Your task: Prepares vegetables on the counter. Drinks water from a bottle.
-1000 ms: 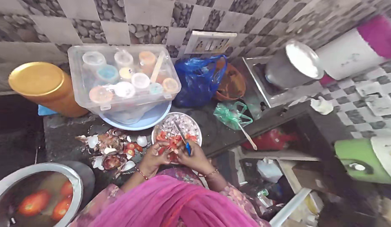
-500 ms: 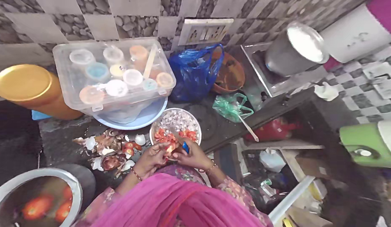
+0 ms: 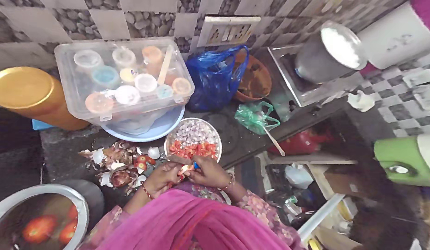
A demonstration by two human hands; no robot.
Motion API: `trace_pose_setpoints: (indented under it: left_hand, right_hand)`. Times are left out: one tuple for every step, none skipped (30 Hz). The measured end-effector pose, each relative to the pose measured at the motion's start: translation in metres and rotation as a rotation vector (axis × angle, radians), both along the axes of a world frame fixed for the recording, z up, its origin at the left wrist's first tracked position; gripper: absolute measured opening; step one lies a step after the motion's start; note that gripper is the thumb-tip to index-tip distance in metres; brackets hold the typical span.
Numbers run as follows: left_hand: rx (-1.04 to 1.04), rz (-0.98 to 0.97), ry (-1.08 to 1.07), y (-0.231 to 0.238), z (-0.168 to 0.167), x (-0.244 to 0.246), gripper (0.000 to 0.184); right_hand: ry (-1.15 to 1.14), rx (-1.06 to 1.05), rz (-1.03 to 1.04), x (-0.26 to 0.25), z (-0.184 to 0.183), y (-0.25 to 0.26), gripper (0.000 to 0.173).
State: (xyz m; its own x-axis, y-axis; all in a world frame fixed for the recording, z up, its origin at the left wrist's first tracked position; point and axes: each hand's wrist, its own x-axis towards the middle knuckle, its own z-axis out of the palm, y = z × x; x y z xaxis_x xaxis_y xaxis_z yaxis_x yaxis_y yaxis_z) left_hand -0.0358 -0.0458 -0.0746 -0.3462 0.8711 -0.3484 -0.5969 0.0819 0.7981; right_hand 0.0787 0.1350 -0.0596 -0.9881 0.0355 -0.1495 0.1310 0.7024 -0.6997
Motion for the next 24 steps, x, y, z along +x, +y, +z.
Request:
trace_pose_setpoints:
  left_hand:
    - [-0.014, 0.014, 0.013, 0.0, 0.0, 0.001, 0.032]
    - [-0.015, 0.023, 0.009, 0.001, -0.001, 0.001, 0.031]
    - [-0.004, 0.027, -0.009, 0.001, -0.003, 0.001, 0.03]
    - [0.009, 0.032, -0.025, 0.002, -0.007, 0.001, 0.028]
    - [0.019, 0.036, -0.028, 0.002, -0.011, 0.002, 0.026]
    - [0.028, 0.041, -0.024, 0.002, -0.013, 0.003, 0.026]
    - [0.029, 0.045, 0.008, 0.002, -0.013, 0.003, 0.027]
    - [0.036, 0.054, 0.05, 0.003, -0.013, 0.004, 0.027]
    - [0.057, 0.072, 0.092, 0.003, -0.013, 0.005, 0.025]
    - [0.079, 0.093, 0.165, 0.003, -0.013, 0.005, 0.022]
    - [0.098, 0.099, 0.259, 0.002, -0.016, 0.004, 0.021]
    - [0.117, 0.103, 0.34, 0.002, -0.018, 0.004, 0.025]
    - [0.119, 0.121, 0.402, 0.002, -0.02, 0.004, 0.025]
    - [0.105, 0.15, 0.439, 0.003, -0.022, 0.005, 0.025]
    - [0.095, 0.178, 0.454, 0.004, -0.024, 0.006, 0.024]
    - [0.096, 0.203, 0.449, 0.005, -0.026, 0.007, 0.023]
    - [0.099, 0.216, 0.44, 0.005, -0.026, 0.007, 0.023]
    - [0.108, 0.223, 0.432, 0.006, -0.027, 0.008, 0.024]
    - [0.121, 0.227, 0.432, 0.006, -0.028, 0.008, 0.025]
    - [0.144, 0.236, 0.444, 0.007, -0.03, 0.009, 0.026]
    - [0.162, 0.245, 0.461, 0.008, -0.032, 0.01, 0.029]
    - [0.17, 0.259, 0.473, 0.01, -0.033, 0.011, 0.032]
    - [0.164, 0.268, 0.485, 0.011, -0.034, 0.012, 0.034]
    - [0.15, 0.272, 0.499, 0.011, -0.034, 0.013, 0.036]
  right_hand:
    - [-0.006, 0.007, -0.023, 0.001, 0.0, -0.002, 0.051]
    - [0.007, 0.016, -0.044, 0.002, -0.002, -0.004, 0.05]
    - [0.03, 0.022, -0.061, 0.003, -0.005, -0.005, 0.049]
    - [0.051, 0.027, -0.074, 0.004, -0.007, -0.006, 0.048]
    - [0.065, 0.034, -0.084, 0.004, -0.008, -0.007, 0.048]
    - [0.066, 0.039, -0.096, 0.005, -0.009, -0.007, 0.048]
    - [0.059, 0.042, -0.11, 0.005, -0.009, -0.007, 0.048]
    - [0.045, 0.043, -0.128, 0.005, -0.009, -0.008, 0.048]
    - [0.033, 0.036, -0.15, 0.005, -0.009, -0.008, 0.049]
    - [0.031, 0.031, -0.17, 0.005, -0.009, -0.008, 0.049]
    - [0.037, 0.028, -0.181, 0.005, -0.01, -0.007, 0.05]
    - [0.053, 0.024, -0.188, 0.005, -0.011, -0.008, 0.05]
    - [0.084, 0.021, -0.195, 0.006, -0.015, -0.009, 0.049]
    - [0.112, 0.014, -0.201, 0.006, -0.017, -0.011, 0.049]
    - [0.109, -0.003, -0.203, 0.005, -0.017, -0.013, 0.049]
    - [0.095, -0.021, -0.205, 0.004, -0.016, -0.014, 0.049]
    - [0.075, -0.043, -0.206, 0.003, -0.015, -0.015, 0.049]
    - [0.057, -0.073, -0.207, 0.003, -0.014, -0.016, 0.049]
    - [0.042, -0.118, -0.21, 0.003, -0.015, -0.016, 0.046]
    - [0.028, -0.169, -0.21, 0.003, -0.015, -0.016, 0.044]
    - [0.019, -0.218, -0.213, 0.003, -0.016, -0.016, 0.042]
    - [0.014, -0.258, -0.216, 0.004, -0.017, -0.017, 0.041]
    - [0.016, -0.282, -0.217, 0.004, -0.019, -0.017, 0.04]
    - [0.018, -0.293, -0.218, 0.004, -0.019, -0.017, 0.039]
